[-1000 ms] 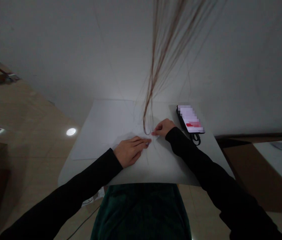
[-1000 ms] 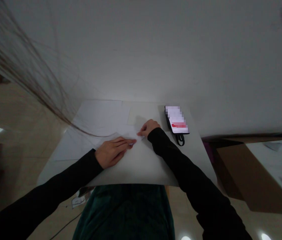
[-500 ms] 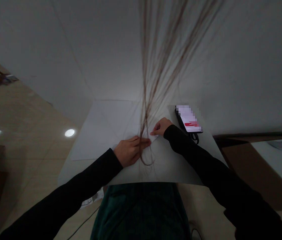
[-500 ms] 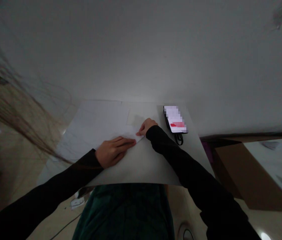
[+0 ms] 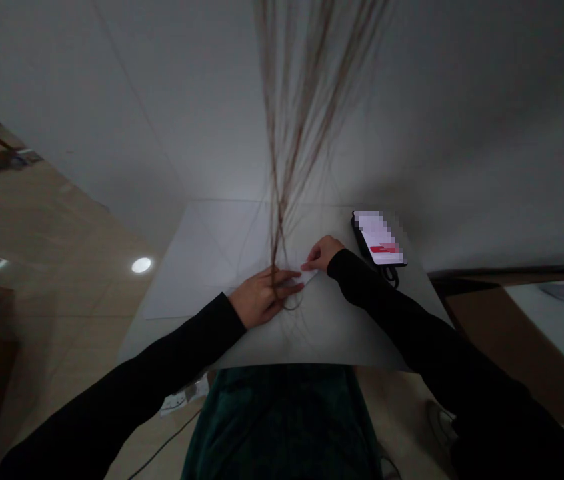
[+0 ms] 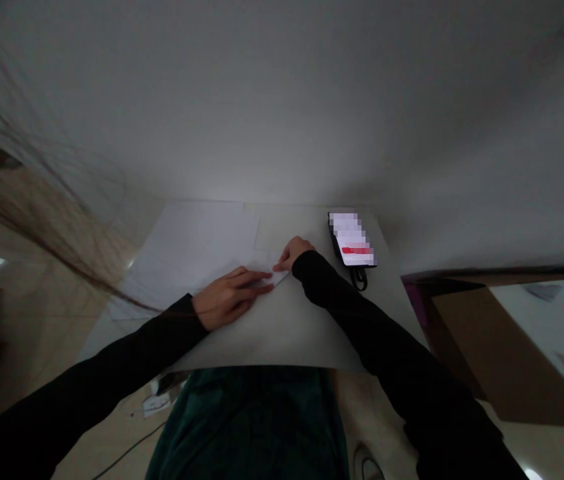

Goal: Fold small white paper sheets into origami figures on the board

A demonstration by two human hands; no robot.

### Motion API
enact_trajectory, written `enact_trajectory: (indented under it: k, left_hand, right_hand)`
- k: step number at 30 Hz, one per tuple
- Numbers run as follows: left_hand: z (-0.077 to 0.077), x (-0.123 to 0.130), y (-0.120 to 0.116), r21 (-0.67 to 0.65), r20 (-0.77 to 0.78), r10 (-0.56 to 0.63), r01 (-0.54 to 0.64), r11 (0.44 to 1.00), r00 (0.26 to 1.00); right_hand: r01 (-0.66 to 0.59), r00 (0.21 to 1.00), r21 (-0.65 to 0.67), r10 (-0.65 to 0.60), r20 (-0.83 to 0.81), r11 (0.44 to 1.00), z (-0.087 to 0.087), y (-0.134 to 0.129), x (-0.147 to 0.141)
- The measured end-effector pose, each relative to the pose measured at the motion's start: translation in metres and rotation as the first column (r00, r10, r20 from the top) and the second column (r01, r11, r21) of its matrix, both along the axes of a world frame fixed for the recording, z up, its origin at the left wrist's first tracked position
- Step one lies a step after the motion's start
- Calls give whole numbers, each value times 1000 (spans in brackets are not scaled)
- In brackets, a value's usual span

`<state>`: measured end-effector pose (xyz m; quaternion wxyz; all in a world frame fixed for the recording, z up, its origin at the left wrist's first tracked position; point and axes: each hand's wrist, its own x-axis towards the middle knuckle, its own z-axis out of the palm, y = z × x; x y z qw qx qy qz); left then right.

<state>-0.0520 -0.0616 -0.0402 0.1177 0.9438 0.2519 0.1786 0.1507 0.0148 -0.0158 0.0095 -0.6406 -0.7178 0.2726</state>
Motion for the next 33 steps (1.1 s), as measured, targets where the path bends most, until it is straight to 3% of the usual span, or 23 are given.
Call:
enact_trajectory:
  k: [9,15,27,33]
  left_hand:
    - [-4,-1,6,4,88,-35,35,999,996]
    - [-4,-3,4,6,45,-6,6,1000,999]
    - [19,8,22,-55,-85,-48,43,998,995]
    - [11,8,44,-167,84,-142,155,974,986]
  right_hand:
    - [-29,999,-2,29,30,1000,-1,3,-1]
    - [-50,999,7,50,11,999,-10,7,1]
    - [-72,997,100,72,-3,992,-13,-6,4]
    - [-147,989,12,146,29,989,-7,5,0]
